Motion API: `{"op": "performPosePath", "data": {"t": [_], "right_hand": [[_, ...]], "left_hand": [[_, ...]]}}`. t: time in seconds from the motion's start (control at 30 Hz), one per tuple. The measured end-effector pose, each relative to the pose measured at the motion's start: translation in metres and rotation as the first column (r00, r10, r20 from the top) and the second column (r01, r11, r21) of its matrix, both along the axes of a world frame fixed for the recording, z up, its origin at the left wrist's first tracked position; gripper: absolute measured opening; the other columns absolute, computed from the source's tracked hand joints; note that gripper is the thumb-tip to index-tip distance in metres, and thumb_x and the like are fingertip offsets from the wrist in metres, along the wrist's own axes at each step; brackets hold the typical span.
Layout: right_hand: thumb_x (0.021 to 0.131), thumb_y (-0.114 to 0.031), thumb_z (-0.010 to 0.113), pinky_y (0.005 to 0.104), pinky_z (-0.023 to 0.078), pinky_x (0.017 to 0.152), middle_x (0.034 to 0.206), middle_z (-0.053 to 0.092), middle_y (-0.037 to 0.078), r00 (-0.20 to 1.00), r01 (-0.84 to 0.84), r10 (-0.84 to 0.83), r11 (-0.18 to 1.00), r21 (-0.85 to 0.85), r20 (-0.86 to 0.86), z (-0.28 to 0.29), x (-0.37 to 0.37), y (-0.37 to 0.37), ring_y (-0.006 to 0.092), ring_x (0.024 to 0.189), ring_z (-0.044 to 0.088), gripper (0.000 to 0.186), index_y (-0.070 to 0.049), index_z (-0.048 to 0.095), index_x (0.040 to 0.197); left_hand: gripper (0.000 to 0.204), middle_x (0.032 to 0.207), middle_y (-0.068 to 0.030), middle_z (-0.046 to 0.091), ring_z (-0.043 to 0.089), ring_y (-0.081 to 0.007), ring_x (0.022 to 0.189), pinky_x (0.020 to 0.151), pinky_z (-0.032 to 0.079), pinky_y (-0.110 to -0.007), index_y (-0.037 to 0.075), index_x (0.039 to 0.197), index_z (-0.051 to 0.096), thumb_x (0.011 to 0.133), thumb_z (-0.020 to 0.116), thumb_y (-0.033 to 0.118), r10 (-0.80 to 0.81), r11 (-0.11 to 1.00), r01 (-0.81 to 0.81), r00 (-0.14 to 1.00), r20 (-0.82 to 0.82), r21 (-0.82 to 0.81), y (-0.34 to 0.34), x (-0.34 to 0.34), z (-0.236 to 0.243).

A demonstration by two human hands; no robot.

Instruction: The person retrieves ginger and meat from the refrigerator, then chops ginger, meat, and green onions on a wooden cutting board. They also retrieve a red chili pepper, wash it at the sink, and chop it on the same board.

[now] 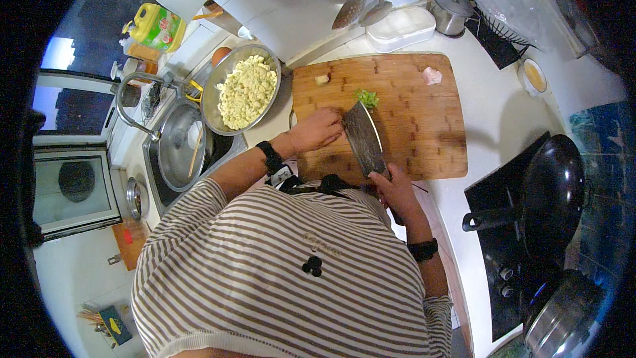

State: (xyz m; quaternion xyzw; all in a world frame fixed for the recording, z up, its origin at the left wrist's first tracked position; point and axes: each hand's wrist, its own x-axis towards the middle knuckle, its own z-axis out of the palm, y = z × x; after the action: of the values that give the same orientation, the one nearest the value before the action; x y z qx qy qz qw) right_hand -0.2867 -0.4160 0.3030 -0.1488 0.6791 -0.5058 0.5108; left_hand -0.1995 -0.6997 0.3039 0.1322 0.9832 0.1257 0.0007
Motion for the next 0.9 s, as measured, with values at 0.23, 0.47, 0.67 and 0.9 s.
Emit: {"op": "performPosePath", "data": {"t": [0.23,0.47,0.67,0.9], "right_hand": [[0.086,-0.026,0.064,0.0353,0.045,0.051,0.068,0.059,0.008,0.972,0.118,-0.112,0.993,0.018,-0.206,-0.022,-0.023,0.030,0.0184,0.056,0.055,0.029,-0.001,0.056,0.099],[0.086,-0.033,0.064,0.0468,0.048,0.066,0.078,0.062,0.023,0.907,0.233,-0.164,0.962,0.140,-0.388,-0.030,-0.022,0.087,0.0403,0.075,0.063,0.035,-0.001,0.053,0.096],[0.089,-0.027,0.062,0.0436,0.045,0.059,0.070,0.059,0.017,0.912,0.290,-0.228,0.946,0.144,-0.340,-0.022,-0.011,0.126,0.0313,0.064,0.059,0.030,-0.001,0.048,0.090],[0.089,-0.023,0.062,0.0455,0.042,0.062,0.075,0.054,0.019,0.869,0.402,-0.366,0.915,0.043,-0.334,-0.024,0.007,0.140,0.0323,0.068,0.053,0.029,0.001,0.046,0.087]], "left_hand": [[0.024,0.104,-0.0157,0.057,0.055,-0.0372,0.098,0.084,0.045,-0.044,0.008,0.105,0.058,0.085,0.062,0.020,0.226,0.960,-0.203,0.968,-0.112,0.192,-0.014,-0.030,0.025],[0.042,0.117,-0.0192,0.055,0.055,-0.0377,0.103,0.091,0.045,-0.042,0.003,0.115,0.054,0.084,0.067,0.027,0.317,0.895,-0.368,0.922,0.220,0.251,0.031,-0.173,0.019],[0.054,0.128,-0.0176,0.050,0.048,-0.0350,0.118,0.101,0.039,-0.042,0.004,0.124,0.048,0.078,0.070,0.025,0.212,0.954,-0.210,0.977,0.011,0.216,0.067,-0.252,-0.024],[0.056,0.124,-0.0154,0.051,0.047,-0.0355,0.117,0.098,0.040,-0.041,0.010,0.122,0.050,0.073,0.073,0.024,0.239,0.970,-0.243,0.952,0.190,-0.003,0.077,-0.273,-0.019]]}}
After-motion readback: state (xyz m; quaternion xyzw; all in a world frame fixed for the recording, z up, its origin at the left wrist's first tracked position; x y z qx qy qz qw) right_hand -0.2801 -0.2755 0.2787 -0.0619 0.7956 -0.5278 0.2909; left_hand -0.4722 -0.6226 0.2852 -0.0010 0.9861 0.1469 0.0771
